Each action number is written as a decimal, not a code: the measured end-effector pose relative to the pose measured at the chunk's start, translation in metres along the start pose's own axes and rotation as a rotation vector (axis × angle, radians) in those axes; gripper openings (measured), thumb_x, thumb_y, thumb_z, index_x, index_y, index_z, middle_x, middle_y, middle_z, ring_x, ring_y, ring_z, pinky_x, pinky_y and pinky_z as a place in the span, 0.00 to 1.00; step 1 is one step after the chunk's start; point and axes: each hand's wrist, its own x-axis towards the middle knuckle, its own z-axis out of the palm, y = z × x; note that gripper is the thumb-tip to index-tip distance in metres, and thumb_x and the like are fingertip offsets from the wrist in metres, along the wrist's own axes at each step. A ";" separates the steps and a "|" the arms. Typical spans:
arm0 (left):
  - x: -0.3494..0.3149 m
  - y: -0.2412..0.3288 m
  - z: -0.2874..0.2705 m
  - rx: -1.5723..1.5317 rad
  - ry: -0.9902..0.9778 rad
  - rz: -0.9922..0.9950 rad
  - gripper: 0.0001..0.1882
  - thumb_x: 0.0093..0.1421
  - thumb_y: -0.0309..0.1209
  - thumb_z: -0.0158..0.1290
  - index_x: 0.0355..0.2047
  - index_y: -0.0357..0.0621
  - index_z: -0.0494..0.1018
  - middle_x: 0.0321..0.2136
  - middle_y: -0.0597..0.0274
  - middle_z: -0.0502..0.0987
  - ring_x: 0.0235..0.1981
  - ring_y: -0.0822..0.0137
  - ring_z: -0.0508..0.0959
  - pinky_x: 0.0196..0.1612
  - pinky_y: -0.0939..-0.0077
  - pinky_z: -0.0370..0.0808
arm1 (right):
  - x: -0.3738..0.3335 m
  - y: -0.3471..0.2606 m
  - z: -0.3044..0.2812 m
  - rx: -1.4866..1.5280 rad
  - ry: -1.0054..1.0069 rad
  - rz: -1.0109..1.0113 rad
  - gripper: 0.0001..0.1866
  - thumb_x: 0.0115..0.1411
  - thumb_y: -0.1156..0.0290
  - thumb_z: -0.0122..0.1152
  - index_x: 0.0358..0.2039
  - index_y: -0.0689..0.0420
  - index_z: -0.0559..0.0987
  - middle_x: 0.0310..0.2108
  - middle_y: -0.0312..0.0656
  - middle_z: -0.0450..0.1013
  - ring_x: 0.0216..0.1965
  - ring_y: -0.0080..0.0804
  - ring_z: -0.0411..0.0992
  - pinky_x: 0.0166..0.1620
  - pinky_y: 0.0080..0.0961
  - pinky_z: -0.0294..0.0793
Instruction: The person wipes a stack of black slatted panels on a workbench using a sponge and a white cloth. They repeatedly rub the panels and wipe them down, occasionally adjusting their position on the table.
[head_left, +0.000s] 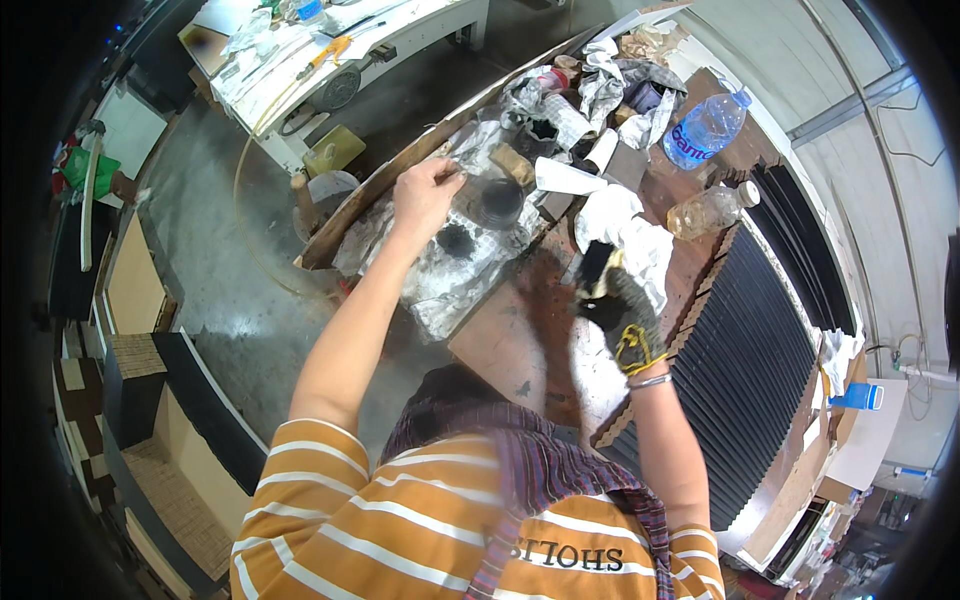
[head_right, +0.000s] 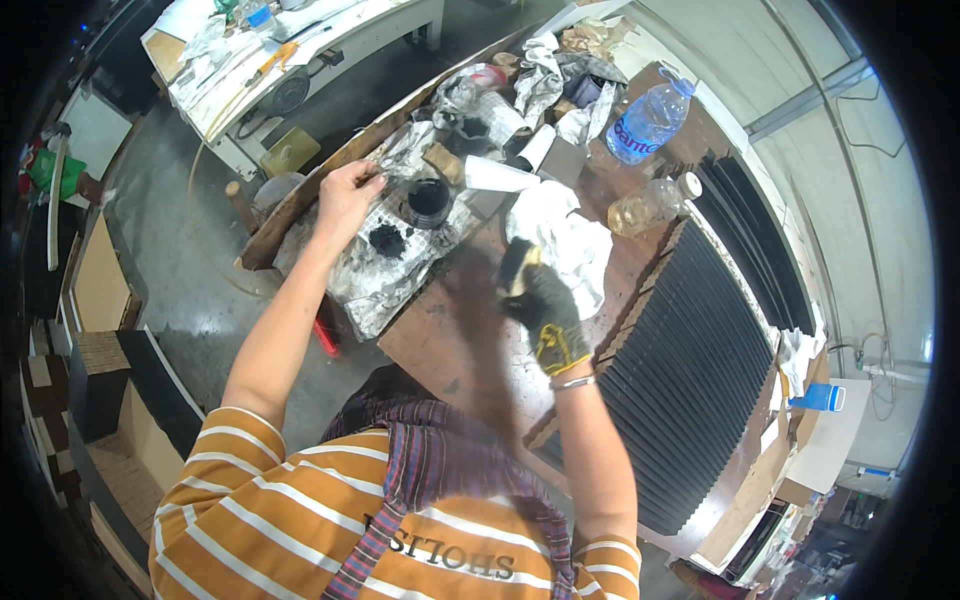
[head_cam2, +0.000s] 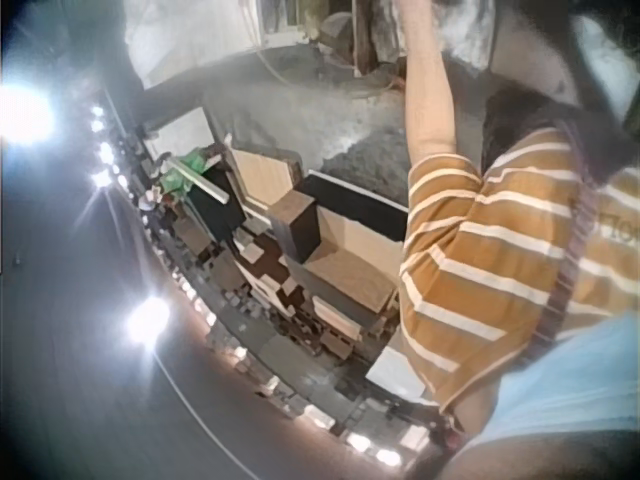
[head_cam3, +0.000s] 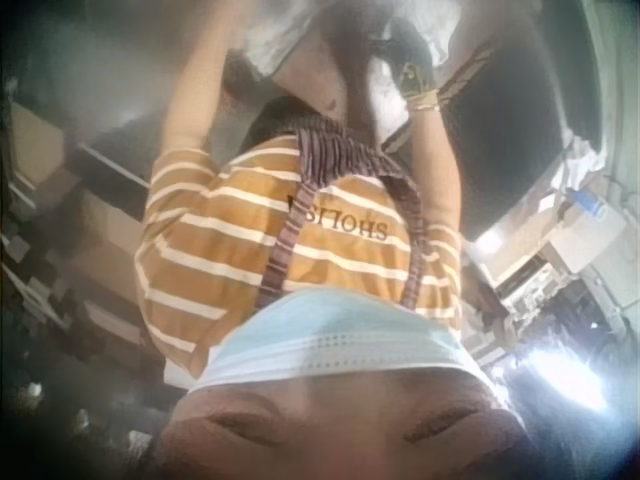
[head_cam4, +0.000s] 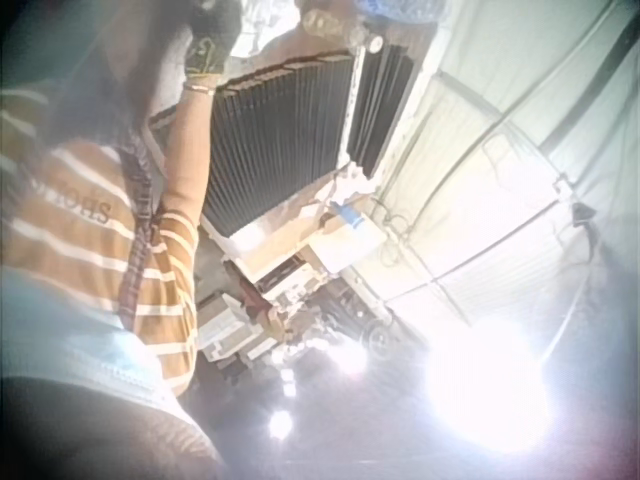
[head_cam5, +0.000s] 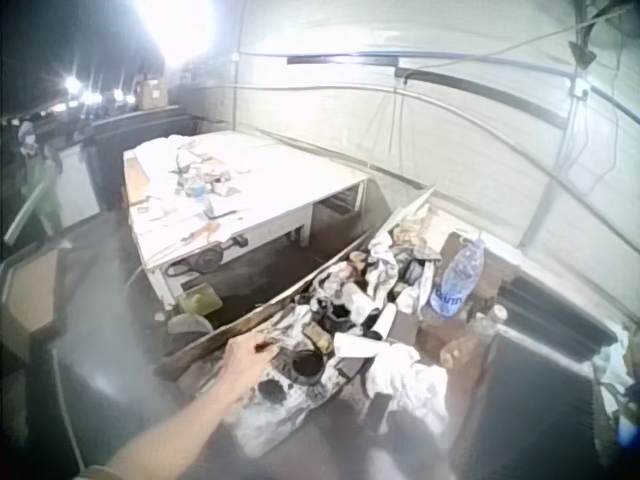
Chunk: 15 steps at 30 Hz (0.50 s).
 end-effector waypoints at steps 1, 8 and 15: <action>0.000 0.007 -0.005 0.120 0.036 0.118 0.07 0.58 0.25 0.63 0.37 0.36 0.81 0.25 0.59 0.80 0.28 0.66 0.82 0.35 0.72 0.76 | 0.003 0.014 0.000 0.040 0.062 0.054 0.18 0.68 0.64 0.61 0.54 0.59 0.77 0.46 0.47 0.80 0.45 0.44 0.79 0.51 0.47 0.81; 0.008 0.040 0.010 0.579 -0.169 0.376 0.07 0.56 0.32 0.64 0.35 0.46 0.83 0.33 0.61 0.81 0.36 0.52 0.82 0.39 0.60 0.79 | 0.042 0.066 -0.006 -0.233 -0.114 -0.008 0.21 0.71 0.66 0.52 0.61 0.59 0.71 0.53 0.44 0.76 0.51 0.37 0.75 0.57 0.35 0.76; 0.006 0.042 0.004 0.386 -0.023 0.314 0.06 0.54 0.29 0.64 0.34 0.45 0.83 0.32 0.61 0.82 0.31 0.55 0.83 0.35 0.65 0.79 | 0.051 0.036 0.021 0.182 -0.102 0.073 0.22 0.73 0.63 0.51 0.63 0.60 0.70 0.53 0.45 0.75 0.51 0.38 0.75 0.55 0.37 0.76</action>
